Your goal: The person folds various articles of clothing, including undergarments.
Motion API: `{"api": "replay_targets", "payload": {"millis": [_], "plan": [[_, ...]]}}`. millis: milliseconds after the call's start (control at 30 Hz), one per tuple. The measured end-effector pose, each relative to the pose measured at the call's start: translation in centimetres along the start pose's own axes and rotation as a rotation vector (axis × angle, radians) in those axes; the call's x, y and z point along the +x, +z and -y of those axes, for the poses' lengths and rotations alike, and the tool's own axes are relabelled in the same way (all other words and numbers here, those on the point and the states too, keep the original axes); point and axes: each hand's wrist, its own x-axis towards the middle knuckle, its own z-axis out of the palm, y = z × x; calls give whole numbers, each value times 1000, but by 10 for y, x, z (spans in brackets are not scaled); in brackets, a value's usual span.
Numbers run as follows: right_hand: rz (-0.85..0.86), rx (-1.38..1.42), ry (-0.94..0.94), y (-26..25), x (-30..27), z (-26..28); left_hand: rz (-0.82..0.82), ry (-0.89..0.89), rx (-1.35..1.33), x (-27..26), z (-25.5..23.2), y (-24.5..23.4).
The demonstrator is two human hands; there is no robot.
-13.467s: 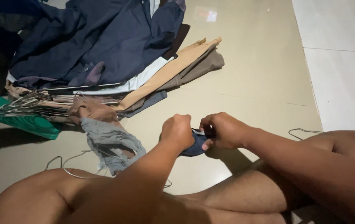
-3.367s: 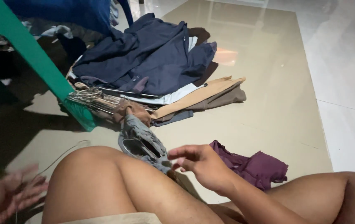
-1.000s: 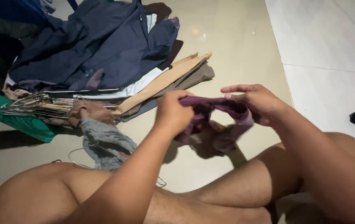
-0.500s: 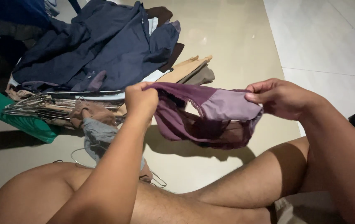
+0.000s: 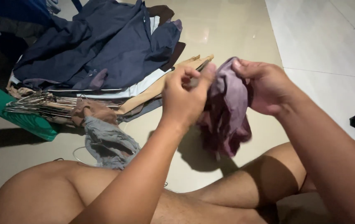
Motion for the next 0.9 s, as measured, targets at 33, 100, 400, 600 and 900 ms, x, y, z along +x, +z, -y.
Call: {"api": "replay_targets", "payload": {"millis": [33,100,400,600,900], "plan": [[-109,23,-17,6,-5,8,-4,-25,-17,-2,4,2],[-154,1,-2,7,-7,15,181,25,-82,-11,25,9],[-238,-186,81,-81,-1,-3,347,-102,54,2,54,6],[-161,-219,98,-88,-10,5,-61,41,217,14,58,-17],[-300,-548,138,-89,-18,11,-395,15,427,25,40,-58]]}}
